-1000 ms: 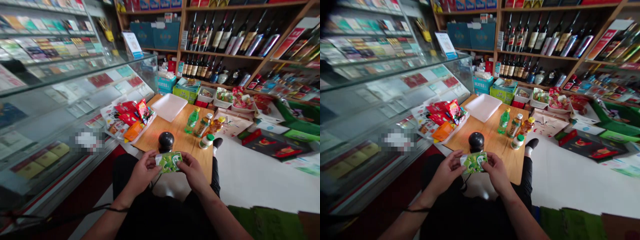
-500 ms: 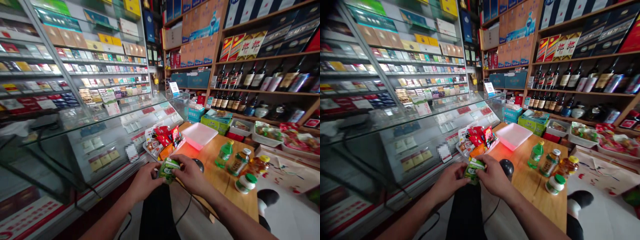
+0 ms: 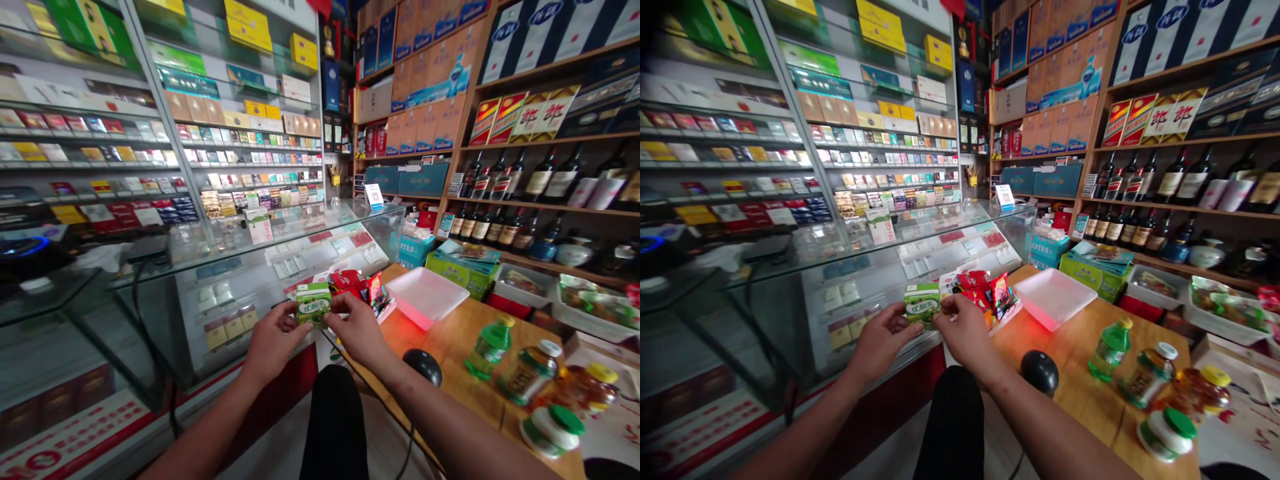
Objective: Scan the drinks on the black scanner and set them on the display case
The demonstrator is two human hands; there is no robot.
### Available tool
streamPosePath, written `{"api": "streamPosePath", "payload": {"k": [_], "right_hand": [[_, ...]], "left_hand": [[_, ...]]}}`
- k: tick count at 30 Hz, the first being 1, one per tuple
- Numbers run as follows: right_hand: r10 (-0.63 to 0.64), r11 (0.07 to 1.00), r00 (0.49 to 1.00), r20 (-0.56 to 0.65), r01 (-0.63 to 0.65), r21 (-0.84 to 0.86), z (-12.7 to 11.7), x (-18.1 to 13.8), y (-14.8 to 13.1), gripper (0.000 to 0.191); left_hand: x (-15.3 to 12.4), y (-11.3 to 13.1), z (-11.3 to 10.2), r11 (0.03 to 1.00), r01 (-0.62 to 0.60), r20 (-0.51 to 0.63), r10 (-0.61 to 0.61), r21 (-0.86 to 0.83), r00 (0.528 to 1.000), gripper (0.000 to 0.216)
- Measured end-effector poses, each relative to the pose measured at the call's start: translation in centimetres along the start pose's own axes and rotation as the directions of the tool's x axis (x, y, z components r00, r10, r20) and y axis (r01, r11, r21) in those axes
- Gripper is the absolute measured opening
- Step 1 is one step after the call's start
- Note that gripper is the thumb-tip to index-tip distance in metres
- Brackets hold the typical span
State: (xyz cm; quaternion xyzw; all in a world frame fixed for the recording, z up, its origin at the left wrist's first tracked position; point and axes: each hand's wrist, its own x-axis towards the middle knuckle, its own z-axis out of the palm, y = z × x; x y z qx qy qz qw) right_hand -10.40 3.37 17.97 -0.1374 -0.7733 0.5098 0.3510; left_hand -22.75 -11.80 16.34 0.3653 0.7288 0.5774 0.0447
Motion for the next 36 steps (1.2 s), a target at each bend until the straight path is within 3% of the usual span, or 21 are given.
{"api": "streamPosePath", "payload": {"k": [3,8,14,19,26,32,36], "right_hand": [[-0.036,0.998,0.999,-0.017,0.035,-0.043,1.7,1.6,-0.1,0.008],[-0.135,0.990,0.991,-0.007,0.134,-0.034,3.8,6.2,-1.3,0.013],[-0.226,0.972,0.973,-0.042,0.223,-0.068,6.2,12.1,-3.8,0.011],[-0.262,0.961,0.964,-0.053,0.256,-0.101,8.4,16.8,-5.2,0.014],[-0.320,0.939,0.947,-0.035,0.312,-0.147,11.1,21.4,-5.8,0.017],[-0.271,0.928,0.962,-0.043,0.249,-0.279,12.7,22.5,-5.2,0.011],[-0.259,0.931,0.965,-0.046,0.236,-0.277,13.6,22.9,-4.9,0.013]], "left_hand": [[1.6,0.0,-1.0,0.999,-0.009,-0.054,0.011,0.040,0.998,0.055],[5.0,1.7,-3.8,0.978,-0.074,-0.069,0.089,0.195,0.994,0.047],[10.0,4.2,-7.8,0.868,-0.181,-0.111,0.259,0.462,0.960,0.045],[13.2,4.9,-9.9,0.824,-0.198,-0.134,0.312,0.531,0.941,0.045],[16.6,3.6,-12.1,0.780,-0.252,-0.133,0.392,0.573,0.910,0.043],[18.0,1.3,-12.6,0.718,-0.210,-0.105,0.367,0.664,0.924,0.036],[18.5,0.7,-12.6,0.711,-0.175,-0.116,0.341,0.681,0.933,0.035]]}}
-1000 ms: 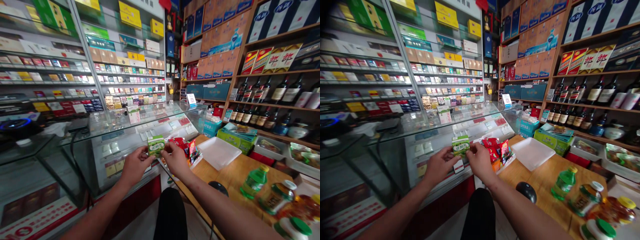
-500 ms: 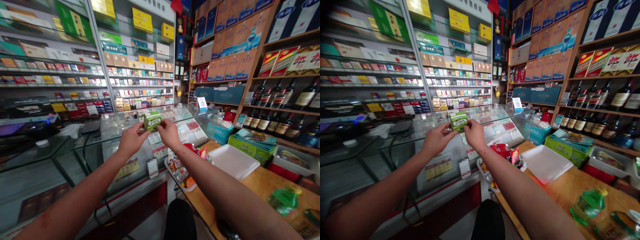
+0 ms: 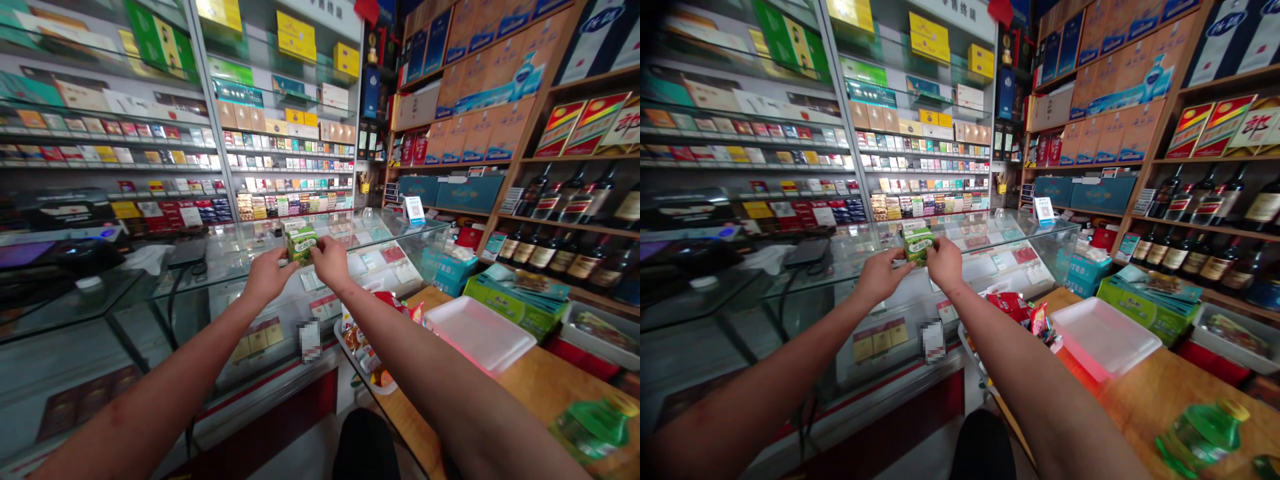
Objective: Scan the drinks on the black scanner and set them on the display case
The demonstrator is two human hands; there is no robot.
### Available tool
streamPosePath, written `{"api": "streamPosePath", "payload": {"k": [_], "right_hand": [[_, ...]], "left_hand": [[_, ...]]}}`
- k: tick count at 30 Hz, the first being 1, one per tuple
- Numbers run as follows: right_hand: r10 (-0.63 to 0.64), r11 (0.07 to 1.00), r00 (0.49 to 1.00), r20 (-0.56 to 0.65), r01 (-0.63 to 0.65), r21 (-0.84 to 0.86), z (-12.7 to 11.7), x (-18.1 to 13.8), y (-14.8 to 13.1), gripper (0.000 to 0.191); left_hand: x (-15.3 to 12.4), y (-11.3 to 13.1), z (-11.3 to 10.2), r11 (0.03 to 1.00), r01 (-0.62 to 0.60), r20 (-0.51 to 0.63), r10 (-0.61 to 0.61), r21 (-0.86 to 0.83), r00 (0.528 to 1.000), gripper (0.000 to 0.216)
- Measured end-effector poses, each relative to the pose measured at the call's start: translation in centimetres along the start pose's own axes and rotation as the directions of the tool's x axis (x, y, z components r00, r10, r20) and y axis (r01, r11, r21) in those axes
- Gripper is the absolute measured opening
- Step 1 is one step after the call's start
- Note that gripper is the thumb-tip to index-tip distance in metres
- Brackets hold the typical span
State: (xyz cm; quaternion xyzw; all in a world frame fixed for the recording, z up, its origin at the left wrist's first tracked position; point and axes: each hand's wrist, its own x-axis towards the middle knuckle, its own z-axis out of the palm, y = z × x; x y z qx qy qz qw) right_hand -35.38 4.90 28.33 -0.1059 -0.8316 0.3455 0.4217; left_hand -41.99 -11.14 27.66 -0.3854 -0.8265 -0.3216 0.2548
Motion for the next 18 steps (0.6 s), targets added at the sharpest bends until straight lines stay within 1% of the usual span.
{"api": "streamPosePath", "payload": {"k": [3,7,9,11,13,18], "right_hand": [[0.005,1.000,1.000,0.002,-0.005,-0.002,0.5,0.5,0.1,0.015],[0.047,0.998,0.998,0.046,-0.044,-0.050,1.1,1.2,0.5,0.015],[0.055,0.995,0.995,0.078,-0.048,-0.090,1.4,1.2,0.8,0.015],[0.043,0.993,0.993,0.106,-0.031,-0.115,1.8,1.1,1.2,0.018],[0.026,0.991,0.992,0.123,-0.010,-0.131,2.2,0.9,1.4,0.020],[0.005,0.987,0.988,0.152,0.019,-0.160,3.0,1.4,2.1,0.021]], "left_hand": [[0.4,-0.3,0.0,0.999,0.002,0.007,-0.002,0.038,1.000,0.034],[1.1,-1.0,0.0,0.983,-0.028,-0.007,0.030,0.182,1.000,0.038],[1.3,-1.5,0.2,0.984,-0.032,-0.032,0.038,0.173,0.999,0.040],[1.4,-2.0,0.6,0.992,-0.015,-0.050,0.021,0.124,0.998,0.041],[1.3,-2.3,1.0,0.995,0.005,-0.044,0.000,0.098,0.999,0.041],[1.5,-2.8,1.5,0.988,0.035,-0.008,-0.034,0.152,0.999,0.043]]}}
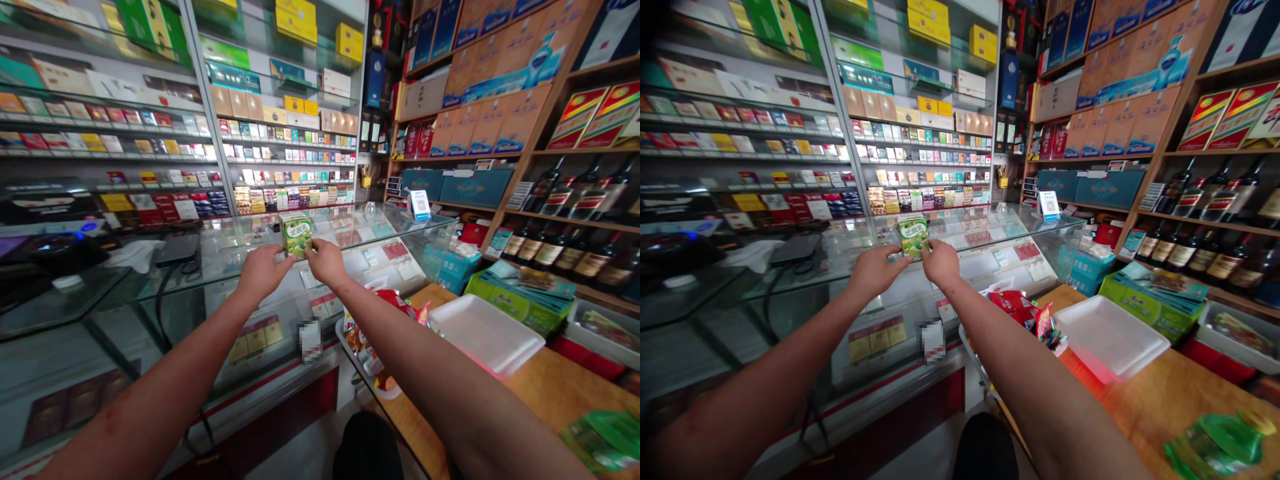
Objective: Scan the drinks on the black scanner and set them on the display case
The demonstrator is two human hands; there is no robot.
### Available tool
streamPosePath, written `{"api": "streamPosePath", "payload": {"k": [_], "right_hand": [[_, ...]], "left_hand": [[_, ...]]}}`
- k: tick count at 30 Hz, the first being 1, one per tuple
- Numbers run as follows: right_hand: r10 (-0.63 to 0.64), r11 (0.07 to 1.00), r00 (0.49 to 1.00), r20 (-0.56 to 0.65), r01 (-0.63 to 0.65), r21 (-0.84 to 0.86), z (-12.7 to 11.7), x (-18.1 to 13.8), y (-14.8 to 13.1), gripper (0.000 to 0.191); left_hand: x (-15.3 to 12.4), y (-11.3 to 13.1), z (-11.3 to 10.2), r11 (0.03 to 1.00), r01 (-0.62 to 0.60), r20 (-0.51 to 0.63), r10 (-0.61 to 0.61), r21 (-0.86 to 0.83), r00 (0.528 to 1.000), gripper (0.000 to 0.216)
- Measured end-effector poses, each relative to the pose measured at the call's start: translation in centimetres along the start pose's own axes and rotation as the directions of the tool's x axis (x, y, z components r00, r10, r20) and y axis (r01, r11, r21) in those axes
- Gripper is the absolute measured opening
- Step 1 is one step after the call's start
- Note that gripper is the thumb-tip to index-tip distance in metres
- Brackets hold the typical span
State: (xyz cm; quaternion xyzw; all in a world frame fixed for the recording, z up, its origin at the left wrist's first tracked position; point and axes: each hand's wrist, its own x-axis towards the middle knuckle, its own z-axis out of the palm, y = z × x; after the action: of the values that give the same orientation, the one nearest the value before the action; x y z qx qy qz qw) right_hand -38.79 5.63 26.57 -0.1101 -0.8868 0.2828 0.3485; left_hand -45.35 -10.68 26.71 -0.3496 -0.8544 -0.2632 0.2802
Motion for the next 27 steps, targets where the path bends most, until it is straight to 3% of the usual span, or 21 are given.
{"api": "streamPosePath", "payload": {"k": [11,18,23,27], "right_hand": [[0.025,0.999,1.000,-0.016,-0.025,0.025,1.9,1.3,0.8,0.022],[0.022,0.994,1.000,0.017,-0.024,0.107,1.3,0.9,0.6,0.025],[0.020,0.977,0.999,-0.046,-0.010,0.214,-0.8,-3.3,0.0,0.026],[0.098,0.914,0.995,-0.022,-0.081,0.398,-3.7,-10.7,-0.2,0.023]], "left_hand": [[1.5,0.1,0.7,0.979,0.152,0.061,-0.161,0.135,0.985,0.048],[2.0,0.5,0.2,0.968,0.210,0.105,-0.225,0.141,0.969,0.051],[1.6,0.1,-0.2,0.983,0.181,0.080,-0.184,0.042,0.980,0.065],[0.8,-0.1,-0.6,0.948,0.215,0.097,-0.197,-0.233,0.976,0.077]]}}
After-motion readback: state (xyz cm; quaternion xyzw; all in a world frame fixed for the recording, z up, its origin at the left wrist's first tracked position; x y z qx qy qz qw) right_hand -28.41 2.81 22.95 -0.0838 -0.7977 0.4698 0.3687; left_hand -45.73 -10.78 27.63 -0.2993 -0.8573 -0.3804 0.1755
